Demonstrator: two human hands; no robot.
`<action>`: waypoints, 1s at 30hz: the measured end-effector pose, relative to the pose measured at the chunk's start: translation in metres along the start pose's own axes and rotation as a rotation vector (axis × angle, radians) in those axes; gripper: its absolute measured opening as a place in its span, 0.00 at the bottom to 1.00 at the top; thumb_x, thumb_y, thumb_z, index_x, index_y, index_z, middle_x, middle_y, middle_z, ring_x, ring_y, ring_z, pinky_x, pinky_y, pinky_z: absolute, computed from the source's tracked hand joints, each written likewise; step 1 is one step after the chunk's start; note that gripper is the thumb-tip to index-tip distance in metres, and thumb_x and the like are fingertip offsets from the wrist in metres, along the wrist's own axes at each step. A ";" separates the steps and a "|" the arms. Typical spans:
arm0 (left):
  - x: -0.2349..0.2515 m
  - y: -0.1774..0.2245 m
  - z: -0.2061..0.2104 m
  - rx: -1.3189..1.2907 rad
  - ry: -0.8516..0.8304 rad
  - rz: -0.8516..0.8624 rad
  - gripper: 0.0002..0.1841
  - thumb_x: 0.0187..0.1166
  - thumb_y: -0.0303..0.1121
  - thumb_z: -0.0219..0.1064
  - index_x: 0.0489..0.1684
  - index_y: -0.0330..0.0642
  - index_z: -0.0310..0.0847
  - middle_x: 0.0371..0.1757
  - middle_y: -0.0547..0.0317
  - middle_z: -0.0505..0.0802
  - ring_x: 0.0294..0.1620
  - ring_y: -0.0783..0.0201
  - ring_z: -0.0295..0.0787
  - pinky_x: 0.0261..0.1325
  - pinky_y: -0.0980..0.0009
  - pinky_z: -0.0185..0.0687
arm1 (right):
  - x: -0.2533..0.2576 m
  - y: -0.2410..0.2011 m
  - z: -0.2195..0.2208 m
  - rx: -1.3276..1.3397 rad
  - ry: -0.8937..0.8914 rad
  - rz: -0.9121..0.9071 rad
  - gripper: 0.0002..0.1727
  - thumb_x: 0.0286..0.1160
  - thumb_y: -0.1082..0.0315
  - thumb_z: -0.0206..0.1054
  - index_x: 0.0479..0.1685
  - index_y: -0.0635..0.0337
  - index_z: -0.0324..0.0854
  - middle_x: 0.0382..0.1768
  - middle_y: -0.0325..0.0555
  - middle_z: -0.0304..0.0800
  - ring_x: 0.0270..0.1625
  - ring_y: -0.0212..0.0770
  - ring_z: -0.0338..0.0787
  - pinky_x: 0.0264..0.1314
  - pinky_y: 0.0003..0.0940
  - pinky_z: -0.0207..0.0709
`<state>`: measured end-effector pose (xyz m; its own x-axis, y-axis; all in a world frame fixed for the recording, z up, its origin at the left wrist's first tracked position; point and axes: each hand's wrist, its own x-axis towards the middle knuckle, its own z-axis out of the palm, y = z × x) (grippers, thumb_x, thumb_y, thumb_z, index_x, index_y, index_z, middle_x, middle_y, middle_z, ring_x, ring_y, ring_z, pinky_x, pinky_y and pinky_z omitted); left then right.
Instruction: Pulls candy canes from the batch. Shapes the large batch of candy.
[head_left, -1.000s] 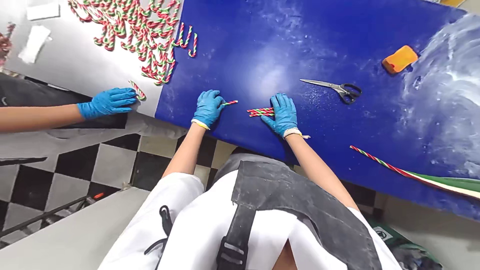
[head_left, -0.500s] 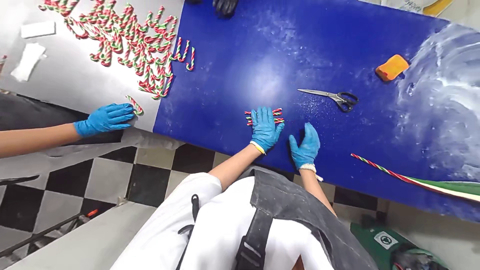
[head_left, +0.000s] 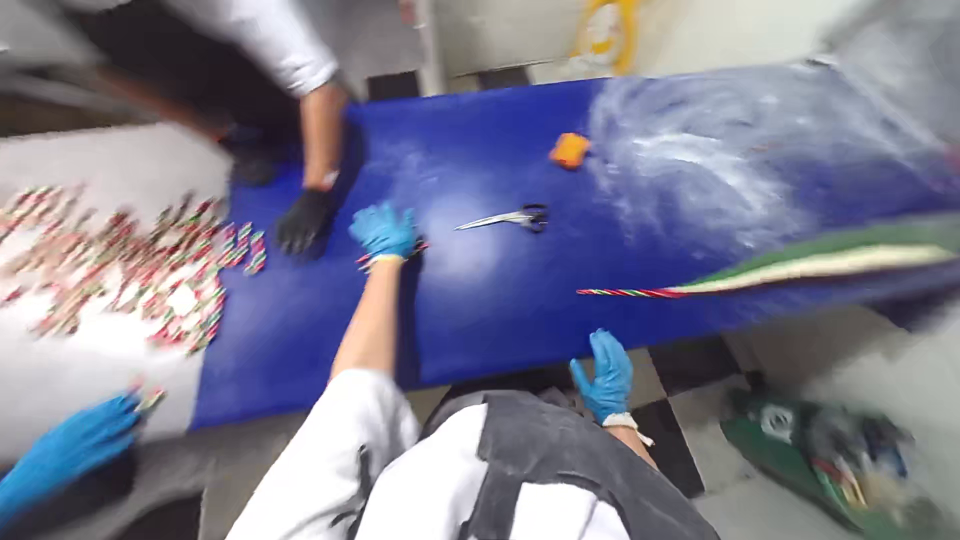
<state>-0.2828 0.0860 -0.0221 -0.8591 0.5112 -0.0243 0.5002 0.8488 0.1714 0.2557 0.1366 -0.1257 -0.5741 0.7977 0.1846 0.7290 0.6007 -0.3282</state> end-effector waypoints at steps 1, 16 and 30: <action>-0.010 0.015 -0.005 -0.005 -0.001 0.025 0.42 0.84 0.68 0.43 0.84 0.43 0.71 0.84 0.31 0.74 0.87 0.27 0.61 0.82 0.24 0.54 | -0.031 0.030 -0.012 -0.026 -0.069 0.093 0.43 0.76 0.31 0.56 0.80 0.54 0.78 0.82 0.52 0.78 0.86 0.57 0.73 0.90 0.61 0.60; -0.343 0.423 0.114 -0.159 -0.332 0.800 0.51 0.77 0.70 0.56 0.93 0.38 0.55 0.87 0.38 0.73 0.89 0.41 0.65 0.93 0.38 0.45 | -0.156 0.271 -0.239 0.480 -0.586 1.117 0.27 0.93 0.56 0.54 0.83 0.62 0.73 0.79 0.58 0.80 0.84 0.54 0.77 0.89 0.52 0.64; -0.338 0.680 0.151 -0.053 -0.474 0.655 0.52 0.70 0.58 0.74 0.91 0.35 0.55 0.75 0.25 0.80 0.75 0.27 0.77 0.73 0.30 0.71 | 0.036 0.508 -0.198 0.277 -0.558 0.478 0.45 0.74 0.36 0.68 0.91 0.45 0.65 0.85 0.46 0.73 0.86 0.49 0.74 0.86 0.58 0.68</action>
<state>0.3636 0.5106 -0.0463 -0.2503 0.9154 -0.3153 0.8700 0.3556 0.3417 0.6792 0.4813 -0.1022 -0.3774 0.7769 -0.5040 0.8668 0.1048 -0.4874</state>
